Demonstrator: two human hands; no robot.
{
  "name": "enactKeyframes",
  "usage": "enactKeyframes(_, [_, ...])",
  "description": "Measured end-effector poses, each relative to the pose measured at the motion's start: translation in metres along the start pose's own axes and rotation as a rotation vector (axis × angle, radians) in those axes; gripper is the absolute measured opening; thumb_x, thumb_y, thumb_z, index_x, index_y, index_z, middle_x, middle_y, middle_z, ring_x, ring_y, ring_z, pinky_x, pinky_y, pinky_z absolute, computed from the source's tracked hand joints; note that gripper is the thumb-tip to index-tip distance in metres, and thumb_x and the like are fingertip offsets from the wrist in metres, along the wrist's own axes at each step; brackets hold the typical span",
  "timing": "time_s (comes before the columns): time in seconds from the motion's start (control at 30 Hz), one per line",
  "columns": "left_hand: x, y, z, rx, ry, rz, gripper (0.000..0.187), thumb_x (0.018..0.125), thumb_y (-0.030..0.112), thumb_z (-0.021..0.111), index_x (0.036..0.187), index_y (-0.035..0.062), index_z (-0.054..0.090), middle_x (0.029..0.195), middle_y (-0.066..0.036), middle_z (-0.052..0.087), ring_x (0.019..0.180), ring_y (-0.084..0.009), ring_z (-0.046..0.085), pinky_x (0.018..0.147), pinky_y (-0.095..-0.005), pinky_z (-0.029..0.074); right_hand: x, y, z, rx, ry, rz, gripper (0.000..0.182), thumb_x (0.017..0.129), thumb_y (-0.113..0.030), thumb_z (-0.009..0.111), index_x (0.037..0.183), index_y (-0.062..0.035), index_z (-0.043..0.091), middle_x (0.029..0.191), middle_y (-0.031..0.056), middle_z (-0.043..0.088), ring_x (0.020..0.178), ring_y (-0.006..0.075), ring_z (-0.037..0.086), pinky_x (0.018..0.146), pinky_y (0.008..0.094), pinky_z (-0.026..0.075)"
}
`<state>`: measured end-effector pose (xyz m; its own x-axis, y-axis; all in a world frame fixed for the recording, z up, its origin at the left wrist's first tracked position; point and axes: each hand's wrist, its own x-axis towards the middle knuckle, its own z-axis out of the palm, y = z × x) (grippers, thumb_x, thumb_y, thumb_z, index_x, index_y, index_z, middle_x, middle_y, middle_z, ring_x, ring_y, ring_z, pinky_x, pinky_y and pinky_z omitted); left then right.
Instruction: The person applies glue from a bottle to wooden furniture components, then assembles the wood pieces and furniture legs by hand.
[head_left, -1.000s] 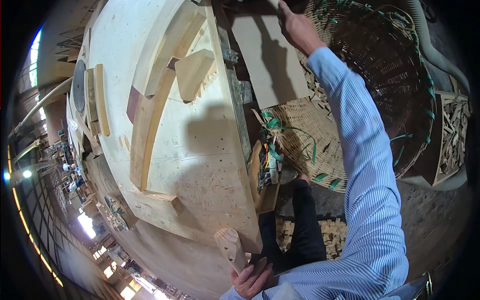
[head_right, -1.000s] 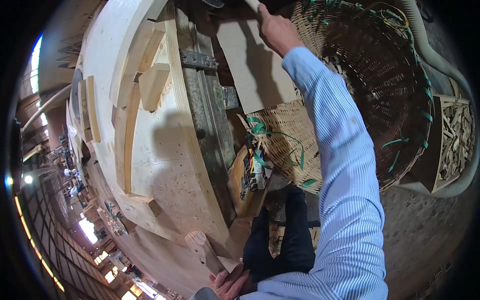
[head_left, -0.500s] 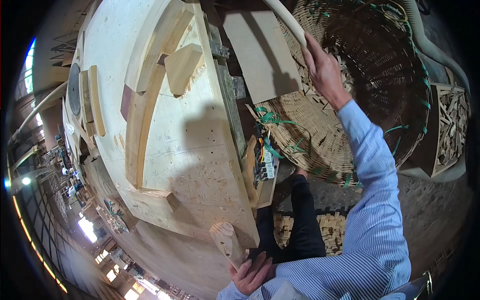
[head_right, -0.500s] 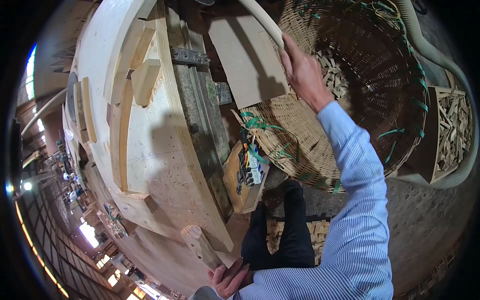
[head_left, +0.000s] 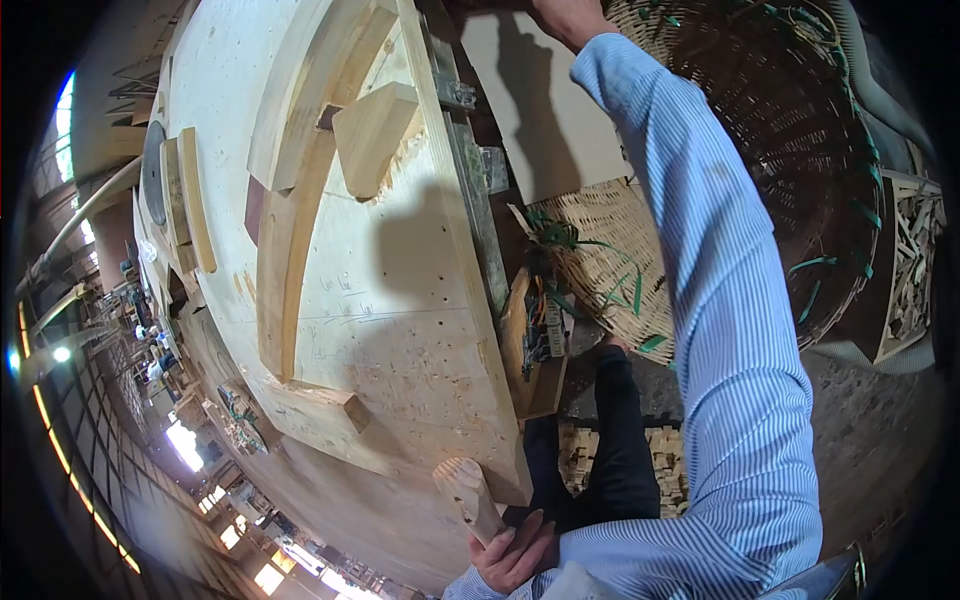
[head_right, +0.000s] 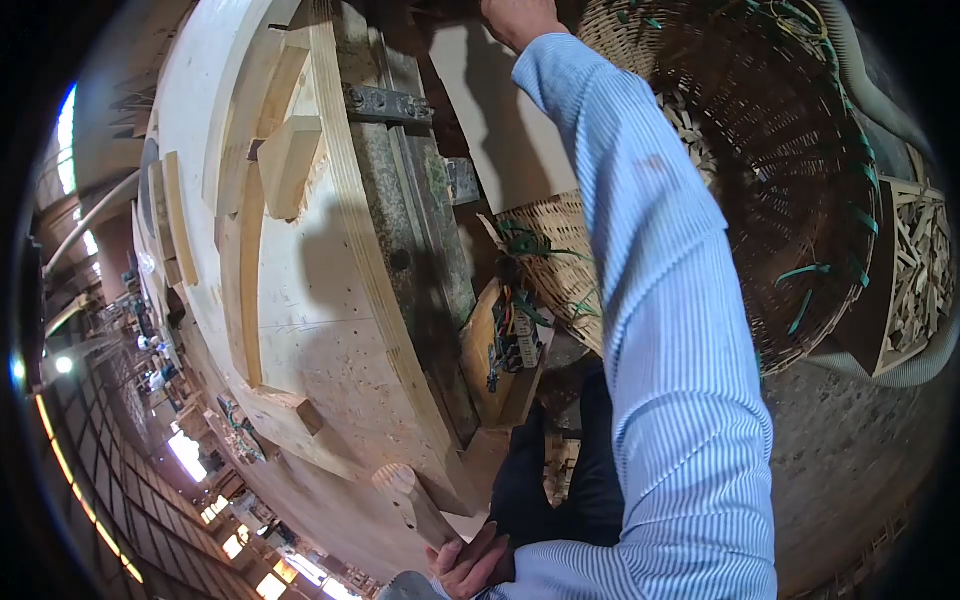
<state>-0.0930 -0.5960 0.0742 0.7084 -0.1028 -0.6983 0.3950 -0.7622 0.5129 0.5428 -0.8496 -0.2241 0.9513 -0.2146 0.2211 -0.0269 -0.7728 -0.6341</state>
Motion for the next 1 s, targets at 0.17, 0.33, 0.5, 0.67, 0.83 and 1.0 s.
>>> enactKeyframes(0.17, [0.006, -0.002, -0.005, 0.056, -0.038, 0.104, 0.042, 0.102, 0.014, 0.056, 0.135, -0.0083, 0.044, 0.140, -0.044, 0.052, 0.128, -0.0518, 0.059, 0.107, -0.0645, 0.051, -0.062, 0.020, -0.059, -0.088, -0.185, -0.170, 0.045, 0.104, -0.014, 0.041, 0.148, -0.0053, 0.042, 0.080, 0.0286, 0.068, 0.073, 0.0502, 0.067, 0.066, 0.0613, 0.050])
enactKeyframes(0.33, [0.010, 0.002, -0.006, 0.202, 0.002, 0.228, 0.036, 0.105, 0.009, 0.053, 0.135, -0.0087, 0.046, 0.138, -0.038, 0.058, 0.119, -0.0460, 0.067, 0.106, -0.0561, 0.055, -0.142, 0.068, -0.101, -0.074, -0.184, -0.112, 0.045, 0.107, -0.025, 0.053, 0.150, -0.0125, 0.046, 0.084, 0.0261, 0.070, 0.077, 0.0484, 0.068, 0.067, 0.0573, 0.052])
enactKeyframes(0.5, [0.012, 0.007, -0.008, 0.334, 0.040, 0.266, 0.040, 0.106, 0.013, 0.051, 0.139, -0.0090, 0.046, 0.137, -0.035, 0.060, 0.119, -0.0470, 0.066, 0.107, -0.0540, 0.055, -0.184, 0.063, -0.129, 0.092, -0.107, -0.069, 0.043, 0.106, -0.025, 0.059, 0.146, -0.0117, 0.053, 0.085, 0.0273, 0.069, 0.073, 0.0458, 0.069, 0.066, 0.0535, 0.054])
enactKeyframes(0.67, [0.004, 0.004, -0.005, 0.060, -0.110, 0.035, 0.051, 0.109, 0.029, 0.046, 0.141, -0.0104, 0.044, 0.147, -0.036, 0.052, 0.128, -0.0497, 0.060, 0.114, -0.0574, 0.046, -0.138, 0.059, -0.098, 0.049, 0.030, -0.168, 0.044, 0.107, -0.027, 0.057, 0.148, -0.0130, 0.050, 0.083, 0.0257, 0.069, 0.072, 0.0452, 0.068, 0.064, 0.0545, 0.053])
enactKeyframes(0.83, [-0.002, -0.003, 0.002, -0.430, -0.079, -0.320, 0.061, 0.108, 0.053, 0.035, 0.140, 0.0033, 0.049, 0.162, -0.034, 0.033, 0.143, -0.0548, 0.041, 0.116, -0.0653, 0.038, -0.055, 0.019, -0.065, -0.140, -0.042, -0.105, 0.047, 0.104, -0.013, 0.039, 0.150, -0.0060, 0.045, 0.080, 0.0278, 0.069, 0.073, 0.0481, 0.068, 0.064, 0.0601, 0.050])
enactKeyframes(1.0, [-0.013, -0.007, 0.015, -0.835, 0.143, -0.323, 0.060, 0.107, 0.056, 0.036, 0.139, 0.0077, 0.052, 0.162, -0.032, 0.036, 0.144, -0.0530, 0.043, 0.115, -0.0636, 0.039, -0.012, 0.009, -0.055, -0.232, -0.092, -0.211, 0.049, 0.102, -0.011, 0.042, 0.151, -0.0047, 0.044, 0.081, 0.0272, 0.070, 0.073, 0.0470, 0.070, 0.064, 0.0587, 0.053])
